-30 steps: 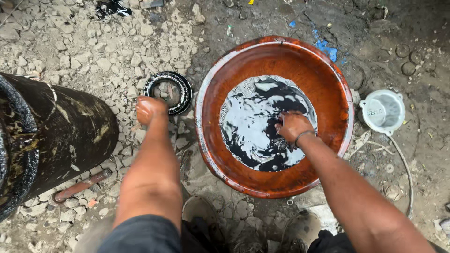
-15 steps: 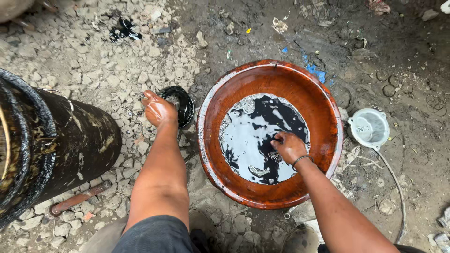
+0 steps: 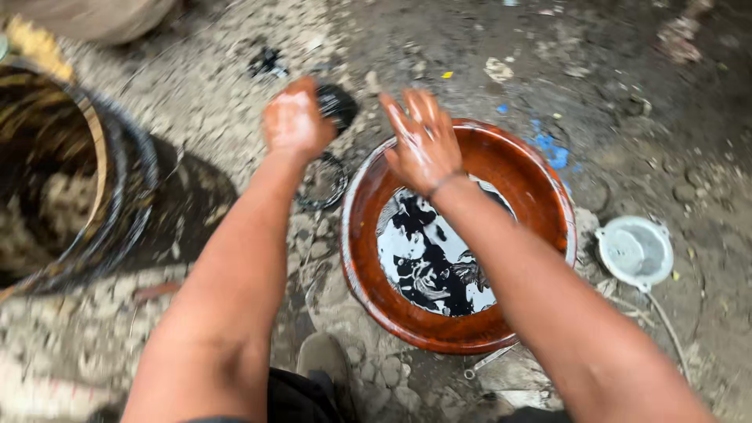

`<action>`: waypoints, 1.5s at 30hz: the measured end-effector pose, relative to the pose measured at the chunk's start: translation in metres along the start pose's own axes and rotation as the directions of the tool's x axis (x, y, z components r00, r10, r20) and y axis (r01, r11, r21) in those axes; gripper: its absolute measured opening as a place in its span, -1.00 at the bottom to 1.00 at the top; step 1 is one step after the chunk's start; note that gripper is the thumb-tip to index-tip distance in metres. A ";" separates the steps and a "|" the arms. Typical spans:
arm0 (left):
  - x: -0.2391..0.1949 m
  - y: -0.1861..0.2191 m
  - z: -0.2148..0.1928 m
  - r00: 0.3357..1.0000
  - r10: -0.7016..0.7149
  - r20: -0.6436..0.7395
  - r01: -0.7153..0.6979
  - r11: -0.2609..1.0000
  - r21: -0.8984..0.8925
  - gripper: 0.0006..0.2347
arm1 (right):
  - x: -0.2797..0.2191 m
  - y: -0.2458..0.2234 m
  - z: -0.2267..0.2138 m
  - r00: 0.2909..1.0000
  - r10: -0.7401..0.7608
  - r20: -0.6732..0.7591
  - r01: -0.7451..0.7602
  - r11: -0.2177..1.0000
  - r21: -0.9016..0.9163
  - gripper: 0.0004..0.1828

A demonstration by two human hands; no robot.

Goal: The person scrubs a greasy metal part with hands and a cloth in a basin of soapy water, then rinses it in a bucket of dark liquid. The person repeats the scrubbing and rinsing process on the same part.

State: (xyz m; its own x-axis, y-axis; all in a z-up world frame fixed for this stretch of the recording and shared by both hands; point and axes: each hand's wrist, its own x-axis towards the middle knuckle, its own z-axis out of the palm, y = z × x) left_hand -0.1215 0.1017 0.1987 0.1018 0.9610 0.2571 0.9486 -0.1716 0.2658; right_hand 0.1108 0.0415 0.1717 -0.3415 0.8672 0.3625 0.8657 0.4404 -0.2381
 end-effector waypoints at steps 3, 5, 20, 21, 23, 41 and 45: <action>-0.016 0.029 -0.023 0.994 -0.101 -0.031 0.097 0.989 -0.108 -0.67 | 0.049 -0.034 -0.021 0.969 -0.242 -0.059 0.221 0.945 -0.239 -0.09; -0.036 0.043 -0.033 0.982 -0.137 -0.133 0.082 0.932 -0.354 -0.71 | 0.067 -0.045 -0.033 0.888 -0.437 -0.143 0.393 0.882 -0.260 -0.26; -0.109 0.021 -0.139 0.938 -0.341 -0.060 0.322 0.923 -0.209 -0.62 | 0.083 -0.132 -0.044 0.633 -0.715 -0.296 0.727 0.681 -0.092 -0.56; -0.113 0.018 -0.147 0.931 -0.365 -0.022 0.355 0.916 -0.186 -0.58 | 0.082 -0.142 -0.047 0.630 -0.720 -0.292 0.735 0.674 -0.075 -0.54; -0.122 0.008 -0.162 0.923 -0.385 -0.020 0.376 0.910 -0.174 -0.58 | 0.082 -0.162 -0.050 0.621 -0.719 -0.311 0.748 0.663 -0.038 -0.53; -0.168 -0.209 -0.269 0.782 -0.223 -0.582 0.149 0.974 -0.173 -0.87 | 0.202 -0.397 -0.030 0.462 -0.844 -0.272 0.846 0.511 -0.152 -0.67; -0.166 -0.240 -0.269 0.767 -0.287 -0.573 0.142 0.948 -0.285 -0.86 | 0.219 -0.406 -0.003 0.539 -0.799 -0.266 0.818 0.572 -0.059 -0.62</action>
State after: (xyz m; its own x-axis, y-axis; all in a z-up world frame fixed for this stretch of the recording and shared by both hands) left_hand -0.4461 -0.0749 0.3422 -0.3661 0.6624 0.6535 0.8286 -0.0875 0.5529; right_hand -0.3142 0.0517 0.3508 -0.7782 0.0537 0.6257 0.2372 0.9477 0.2137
